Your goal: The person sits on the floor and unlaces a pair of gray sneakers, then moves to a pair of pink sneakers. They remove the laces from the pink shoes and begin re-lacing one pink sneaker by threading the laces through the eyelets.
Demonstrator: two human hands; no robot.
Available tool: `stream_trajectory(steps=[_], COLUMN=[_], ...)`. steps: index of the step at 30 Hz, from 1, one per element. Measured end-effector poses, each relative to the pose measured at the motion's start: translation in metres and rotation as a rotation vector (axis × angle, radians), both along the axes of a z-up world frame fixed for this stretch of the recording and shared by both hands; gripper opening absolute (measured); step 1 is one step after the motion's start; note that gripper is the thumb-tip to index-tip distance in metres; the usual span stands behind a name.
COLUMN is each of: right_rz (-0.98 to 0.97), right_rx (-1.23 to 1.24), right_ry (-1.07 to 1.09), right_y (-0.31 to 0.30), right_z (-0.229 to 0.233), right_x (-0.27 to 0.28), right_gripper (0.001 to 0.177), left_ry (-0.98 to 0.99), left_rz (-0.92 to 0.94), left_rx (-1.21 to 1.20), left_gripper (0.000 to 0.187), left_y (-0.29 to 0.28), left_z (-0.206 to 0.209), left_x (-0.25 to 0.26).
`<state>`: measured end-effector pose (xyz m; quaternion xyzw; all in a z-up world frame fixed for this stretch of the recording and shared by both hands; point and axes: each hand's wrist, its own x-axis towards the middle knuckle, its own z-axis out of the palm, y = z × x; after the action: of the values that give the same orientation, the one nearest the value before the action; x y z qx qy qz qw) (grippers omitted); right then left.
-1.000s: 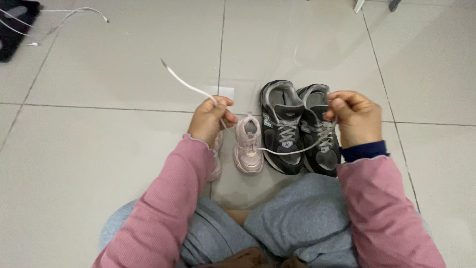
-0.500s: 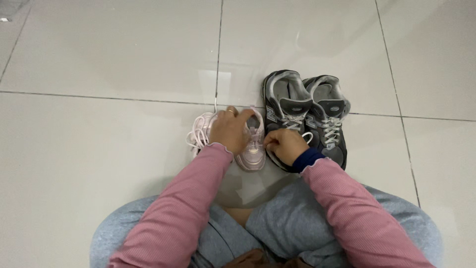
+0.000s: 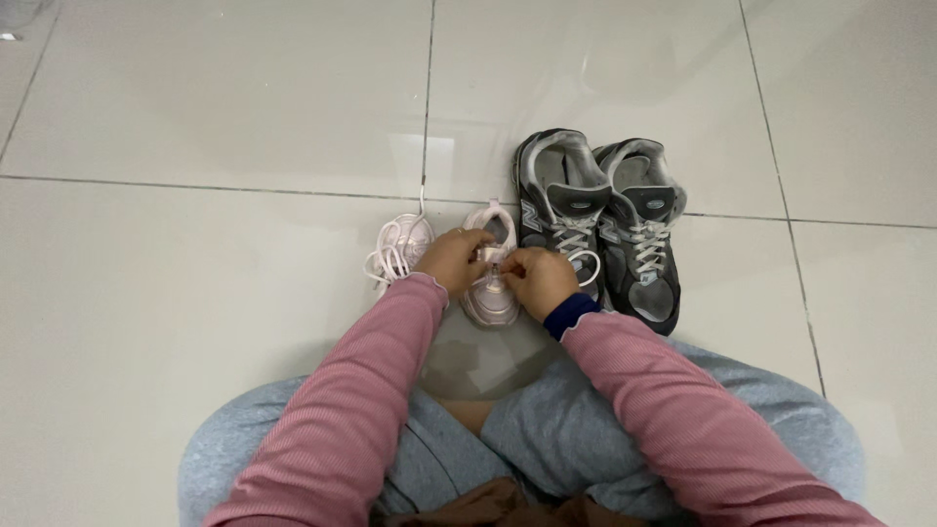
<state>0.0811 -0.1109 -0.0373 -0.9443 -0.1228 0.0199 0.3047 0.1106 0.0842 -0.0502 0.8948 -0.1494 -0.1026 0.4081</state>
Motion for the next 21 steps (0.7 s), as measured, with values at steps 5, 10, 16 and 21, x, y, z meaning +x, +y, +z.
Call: stream_trajectory(steps=[5, 10, 16, 21], right_rz=[-0.002, -0.011, -0.077, -0.158], right_rx=[-0.089, -0.027, 0.05, 0.052], right_ry=[-0.081, -0.104, -0.042, -0.029], right_y=[0.006, 0.011, 0.015, 0.025], right_z=[-0.002, 0.002, -0.001, -0.009], right_x=[-0.004, -0.006, -0.007, -0.008], right_gripper=[0.011, 0.01, 0.01, 0.009], left_ry=[0.047, 0.103, 0.107, 0.116], left_rz=[0.006, 0.059, 0.2, 0.319], left_rx=[-0.004, -0.048, -0.151, -0.222], left_gripper=[0.039, 0.042, 0.041, 0.04], left_y=[0.001, 0.0, -0.004, -0.008], left_z=[0.008, 0.012, 0.004, -0.011], left_x=[0.002, 0.001, -0.004, -0.007])
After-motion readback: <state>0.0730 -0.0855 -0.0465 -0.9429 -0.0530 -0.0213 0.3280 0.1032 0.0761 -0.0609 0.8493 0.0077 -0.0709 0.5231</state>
